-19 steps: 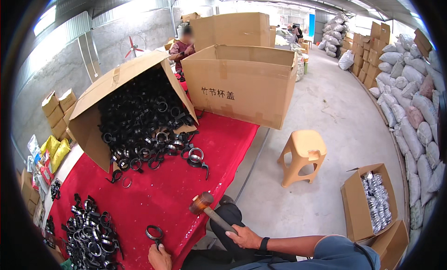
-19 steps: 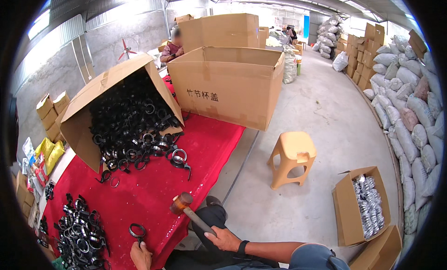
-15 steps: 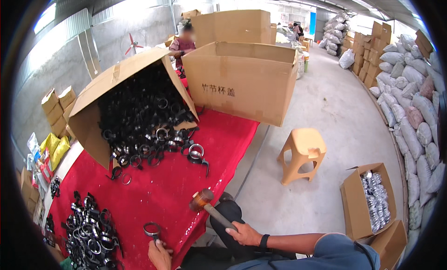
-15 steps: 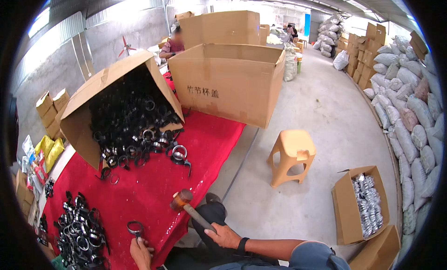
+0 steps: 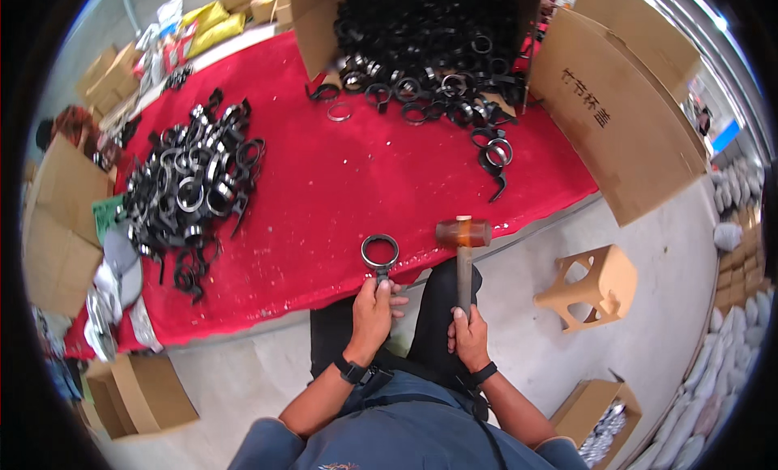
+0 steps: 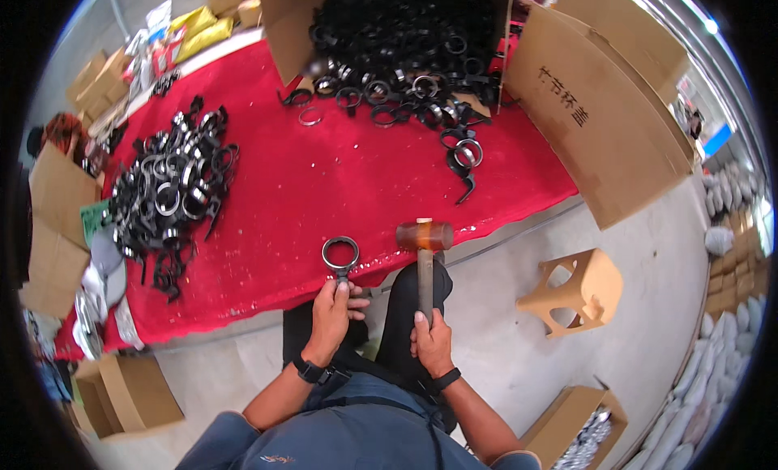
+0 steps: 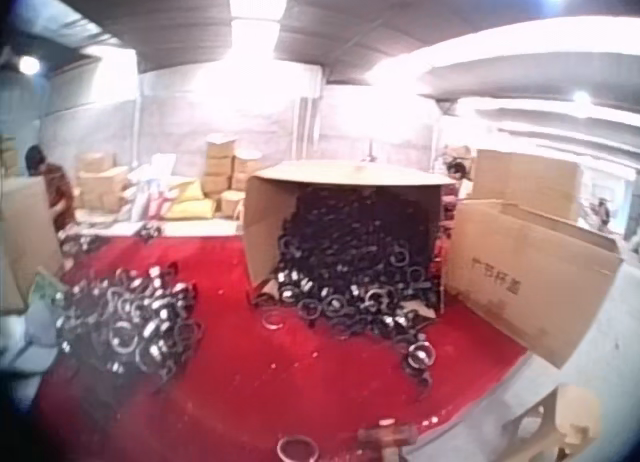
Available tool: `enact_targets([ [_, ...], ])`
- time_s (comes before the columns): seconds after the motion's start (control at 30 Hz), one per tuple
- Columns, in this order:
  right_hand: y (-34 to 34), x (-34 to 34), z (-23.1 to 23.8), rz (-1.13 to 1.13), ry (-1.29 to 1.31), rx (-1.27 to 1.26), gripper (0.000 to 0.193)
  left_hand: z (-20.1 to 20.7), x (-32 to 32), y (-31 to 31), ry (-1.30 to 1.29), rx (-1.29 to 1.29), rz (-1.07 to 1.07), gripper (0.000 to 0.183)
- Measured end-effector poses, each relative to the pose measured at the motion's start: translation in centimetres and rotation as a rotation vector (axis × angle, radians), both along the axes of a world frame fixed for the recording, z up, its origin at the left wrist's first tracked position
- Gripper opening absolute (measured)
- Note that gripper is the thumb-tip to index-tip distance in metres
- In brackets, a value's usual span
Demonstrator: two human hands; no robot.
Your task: Manually assemble black plastic components using a wooden hammer to tap them into place.
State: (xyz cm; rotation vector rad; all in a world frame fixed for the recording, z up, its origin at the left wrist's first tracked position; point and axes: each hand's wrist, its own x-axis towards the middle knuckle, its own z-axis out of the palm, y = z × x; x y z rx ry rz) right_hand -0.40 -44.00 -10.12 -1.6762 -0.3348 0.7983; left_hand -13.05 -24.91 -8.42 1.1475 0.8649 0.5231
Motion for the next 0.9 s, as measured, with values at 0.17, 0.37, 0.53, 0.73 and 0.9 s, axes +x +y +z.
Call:
enact_targets([
  [0.17,0.3,-0.3,0.8,0.039,-0.063,0.01,0.036,-1.4,0.0,-0.4,-0.004,0.125,-0.012,0.03],
  [0.37,-1.0,-1.1,3.3,0.064,-0.113,-0.121,0.031,-1.0,0.3,-1.2,0.022,0.146,-0.056,0.034],
  [0.53,-2.5,-2.1,3.7,0.152,-0.286,-0.18,0.034,-2.5,0.7,-0.9,0.047,0.282,-0.066,0.037],
  [0.73,-1.9,-0.9,7.4,0.185,-0.502,-0.171,0.042,-2.7,1.2,-1.5,0.055,0.333,-0.007,0.039],
  [0.9,-2.6,-1.3,6.1,0.165,-0.7,-0.113,0.042,-2.0,1.5,-1.4,0.056,0.349,-0.006,0.037],
])
